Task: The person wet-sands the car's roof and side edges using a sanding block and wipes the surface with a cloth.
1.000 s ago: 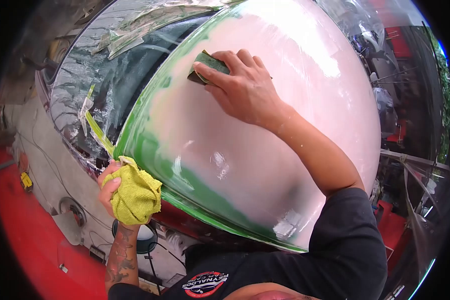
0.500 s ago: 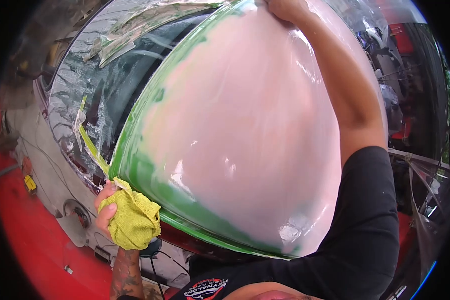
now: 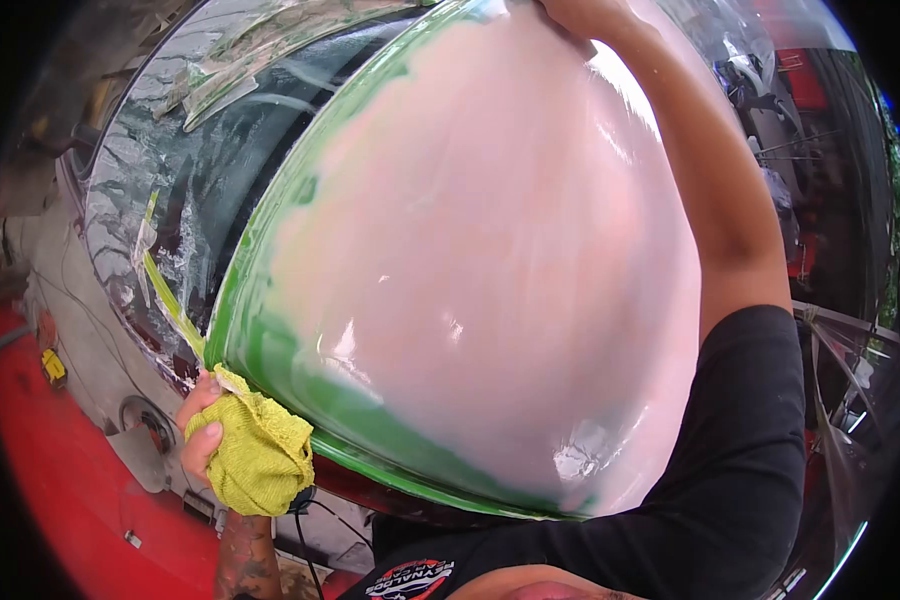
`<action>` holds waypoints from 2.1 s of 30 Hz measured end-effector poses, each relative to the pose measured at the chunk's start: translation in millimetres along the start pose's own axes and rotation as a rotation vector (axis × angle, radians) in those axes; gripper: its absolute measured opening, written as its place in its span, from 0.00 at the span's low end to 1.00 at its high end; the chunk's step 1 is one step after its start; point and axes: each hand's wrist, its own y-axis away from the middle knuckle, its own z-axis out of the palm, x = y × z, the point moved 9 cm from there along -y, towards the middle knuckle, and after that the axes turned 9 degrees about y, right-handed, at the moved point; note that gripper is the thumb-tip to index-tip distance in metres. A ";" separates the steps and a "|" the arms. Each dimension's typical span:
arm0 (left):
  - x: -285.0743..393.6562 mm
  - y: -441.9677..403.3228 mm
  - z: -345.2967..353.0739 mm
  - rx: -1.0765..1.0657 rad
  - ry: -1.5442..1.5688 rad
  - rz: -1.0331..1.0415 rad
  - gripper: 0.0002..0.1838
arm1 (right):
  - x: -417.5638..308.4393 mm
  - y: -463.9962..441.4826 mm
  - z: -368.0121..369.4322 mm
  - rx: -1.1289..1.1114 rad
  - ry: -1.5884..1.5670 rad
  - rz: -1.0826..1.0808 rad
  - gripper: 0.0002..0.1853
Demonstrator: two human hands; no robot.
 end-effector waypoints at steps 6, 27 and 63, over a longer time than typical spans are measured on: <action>-5.2 5.0 -3.1 -0.002 -0.091 0.034 0.46 | -49.5 16.6 -63.1 -0.132 -0.016 0.103 0.22; 9.9 -14.6 15.2 -0.022 -0.121 0.015 0.40 | -75.9 83.5 -112.3 0.082 -0.477 0.250 0.22; 25.8 -29.6 21.8 -0.033 -0.149 0.079 0.41 | -278.2 162.0 -206.6 0.360 -0.372 -0.040 0.19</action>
